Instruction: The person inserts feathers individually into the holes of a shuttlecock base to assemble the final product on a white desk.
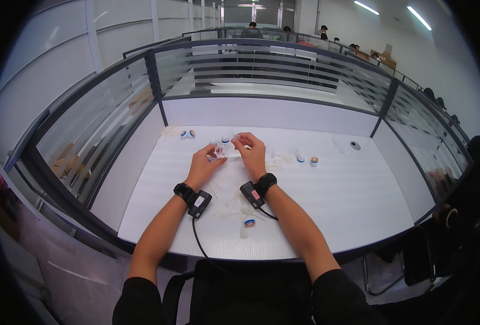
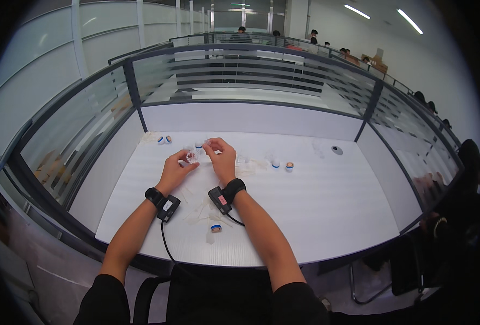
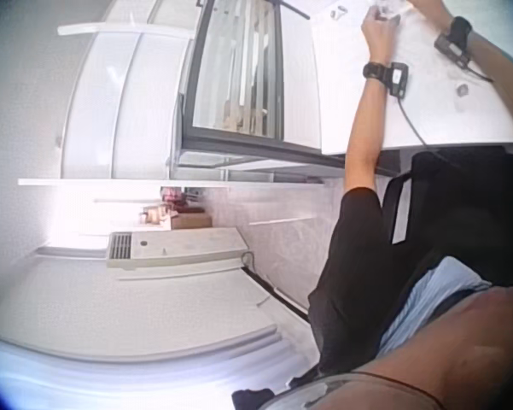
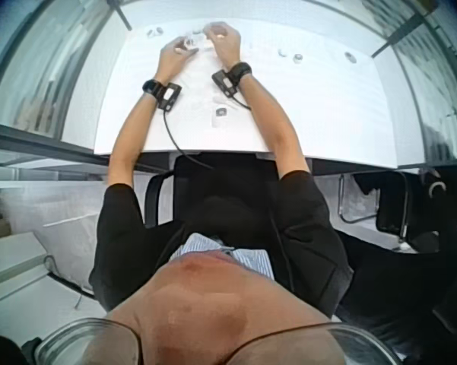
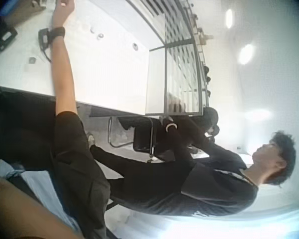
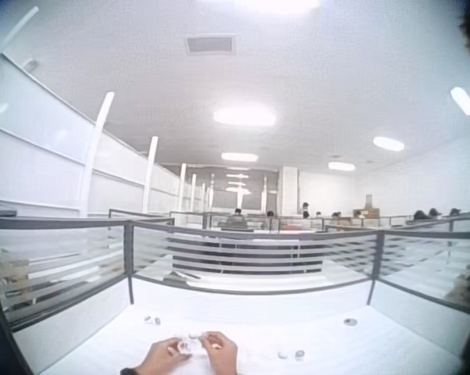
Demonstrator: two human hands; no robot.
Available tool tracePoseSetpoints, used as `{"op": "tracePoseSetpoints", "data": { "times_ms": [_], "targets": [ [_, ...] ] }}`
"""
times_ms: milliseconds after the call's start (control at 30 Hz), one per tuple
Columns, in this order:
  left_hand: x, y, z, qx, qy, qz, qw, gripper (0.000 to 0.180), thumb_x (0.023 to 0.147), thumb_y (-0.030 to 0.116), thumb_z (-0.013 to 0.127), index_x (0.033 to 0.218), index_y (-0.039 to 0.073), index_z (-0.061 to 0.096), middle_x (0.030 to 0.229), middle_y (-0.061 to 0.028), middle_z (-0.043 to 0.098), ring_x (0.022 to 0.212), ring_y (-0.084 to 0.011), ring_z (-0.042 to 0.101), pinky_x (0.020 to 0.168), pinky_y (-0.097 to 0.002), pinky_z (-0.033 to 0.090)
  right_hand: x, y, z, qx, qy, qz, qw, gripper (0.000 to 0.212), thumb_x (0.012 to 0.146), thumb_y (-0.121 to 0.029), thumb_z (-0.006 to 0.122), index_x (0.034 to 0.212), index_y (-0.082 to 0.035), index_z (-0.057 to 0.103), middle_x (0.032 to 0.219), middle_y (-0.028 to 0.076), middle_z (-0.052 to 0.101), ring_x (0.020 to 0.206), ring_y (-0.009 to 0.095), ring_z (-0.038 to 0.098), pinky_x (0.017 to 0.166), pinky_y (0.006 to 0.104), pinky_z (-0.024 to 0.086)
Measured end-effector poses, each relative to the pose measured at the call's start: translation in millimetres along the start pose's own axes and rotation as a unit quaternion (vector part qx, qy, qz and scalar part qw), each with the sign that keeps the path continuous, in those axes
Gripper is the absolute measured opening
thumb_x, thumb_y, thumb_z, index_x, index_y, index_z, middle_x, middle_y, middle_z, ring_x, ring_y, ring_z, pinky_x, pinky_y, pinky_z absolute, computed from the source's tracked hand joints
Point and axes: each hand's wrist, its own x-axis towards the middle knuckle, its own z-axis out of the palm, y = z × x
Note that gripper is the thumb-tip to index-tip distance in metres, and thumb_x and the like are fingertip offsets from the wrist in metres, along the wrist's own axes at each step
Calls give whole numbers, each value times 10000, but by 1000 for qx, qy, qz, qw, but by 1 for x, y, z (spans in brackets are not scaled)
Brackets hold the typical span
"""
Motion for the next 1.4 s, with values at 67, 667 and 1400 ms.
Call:
{"op": "tracePoseSetpoints", "data": {
  "times_ms": [67,667,1400],
  "targets": [
    [-1,-1,-1,-1,-1,7,1000,375,774,233,808,1067,31,689,841,-49,677,723,-119,610,648,-278,489,-2,-4,1,-21,10,2,1000,181,859,-143,746,969,-9,694,836,36,714,698,78,630,568,229,447],
    [-1,-2,1,-10,-14,1,1000,444,717,222,825,1089,17,694,866,-80,686,778,-159,617,699,-300,487,-8,-19,0,-100,17,-88,991,126,864,-134,743,950,-50,709,834,38,726,667,80,621,538,239,452],
    [-2,2,3,-10,-20,7,1000,445,734,205,818,1103,-7,688,900,-95,703,814,-158,633,706,-302,492,-7,-18,-2,-206,29,-222,953,101,823,-104,748,914,-92,705,769,51,655,649,189,620,583,323,488]
  ]
}}
